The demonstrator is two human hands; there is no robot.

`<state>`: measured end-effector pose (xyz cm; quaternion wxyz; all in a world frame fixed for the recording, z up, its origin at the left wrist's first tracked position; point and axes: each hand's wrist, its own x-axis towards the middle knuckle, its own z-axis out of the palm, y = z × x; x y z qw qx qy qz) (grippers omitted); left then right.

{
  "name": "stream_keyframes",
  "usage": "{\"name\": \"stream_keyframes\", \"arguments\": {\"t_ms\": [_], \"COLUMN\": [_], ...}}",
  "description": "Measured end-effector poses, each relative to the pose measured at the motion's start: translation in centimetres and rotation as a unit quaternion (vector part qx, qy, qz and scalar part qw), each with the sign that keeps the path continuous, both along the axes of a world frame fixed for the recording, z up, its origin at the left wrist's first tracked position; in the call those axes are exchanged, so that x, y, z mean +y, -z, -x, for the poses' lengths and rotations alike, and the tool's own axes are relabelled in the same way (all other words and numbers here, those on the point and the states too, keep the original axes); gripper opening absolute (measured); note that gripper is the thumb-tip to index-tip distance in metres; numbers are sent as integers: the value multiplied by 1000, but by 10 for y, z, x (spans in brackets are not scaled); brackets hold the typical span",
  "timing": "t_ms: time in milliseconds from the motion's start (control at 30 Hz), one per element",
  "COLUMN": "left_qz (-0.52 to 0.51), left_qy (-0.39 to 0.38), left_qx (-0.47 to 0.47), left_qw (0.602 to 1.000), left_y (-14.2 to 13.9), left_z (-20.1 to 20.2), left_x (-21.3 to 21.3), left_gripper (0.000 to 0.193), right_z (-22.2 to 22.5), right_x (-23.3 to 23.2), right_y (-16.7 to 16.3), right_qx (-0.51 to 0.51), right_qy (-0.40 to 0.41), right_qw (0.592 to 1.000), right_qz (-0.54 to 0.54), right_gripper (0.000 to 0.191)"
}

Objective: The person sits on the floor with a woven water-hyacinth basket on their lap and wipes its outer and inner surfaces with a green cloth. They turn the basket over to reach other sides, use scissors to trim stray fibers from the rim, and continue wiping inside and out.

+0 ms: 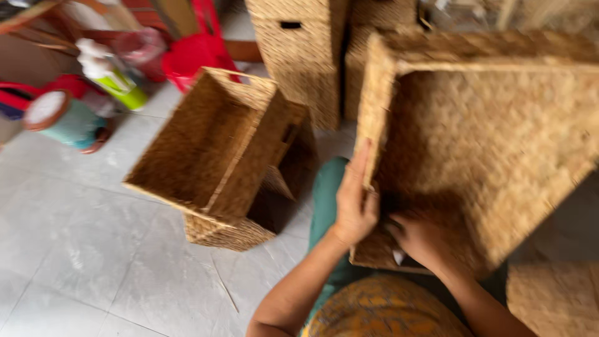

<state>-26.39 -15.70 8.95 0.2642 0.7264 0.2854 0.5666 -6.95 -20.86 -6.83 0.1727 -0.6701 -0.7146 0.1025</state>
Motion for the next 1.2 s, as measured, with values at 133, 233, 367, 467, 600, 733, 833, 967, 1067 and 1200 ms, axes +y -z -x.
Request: {"name": "stream_keyframes", "arguments": {"t_ms": [133,233,367,467,600,733,833,967,1067,1200], "left_qz": [0,-13,8,-17,-1,7,12,17,28,14], "left_qy": [-14,-23,-27,-26,-38,-48,-57,-61,-56,-50], "left_qx": [15,5,11,23,27,29,27,29,15,19], "left_qw": [1000,1000,1000,999,999,998,998,998,998,998], "left_y": [12,16,23,27,31,30,30,33,34,36], "left_z": [8,10,17,19,16,16,16,16,15,13], "left_x": [-8,-10,-18,-22,-24,-23,-19,-18,-19,-21], "left_gripper": [71,68,63,63,58,55,53,54,54,56], "right_z": [63,47,-18,-57,-23,56,80,34,-21,-50], "right_x": [-7,-19,-42,-48,-41,-35,-30,-31,-41,-41], "right_y": [-7,-18,-30,-28,-11,-8,-13,-22,-25,-19], "right_qx": [60,15,-135,-166,-190,71,84,70,-34,-86], "right_qy": [-77,-106,-22,39,71,-43,-46,-84,24,100], "right_qw": [995,994,991,981,969,996,995,993,999,991], "right_qz": [21,-4,4,91,139,-24,38,-33,29,15], "right_gripper": [24,19,31,34,34,35,29,33,31,31]}}
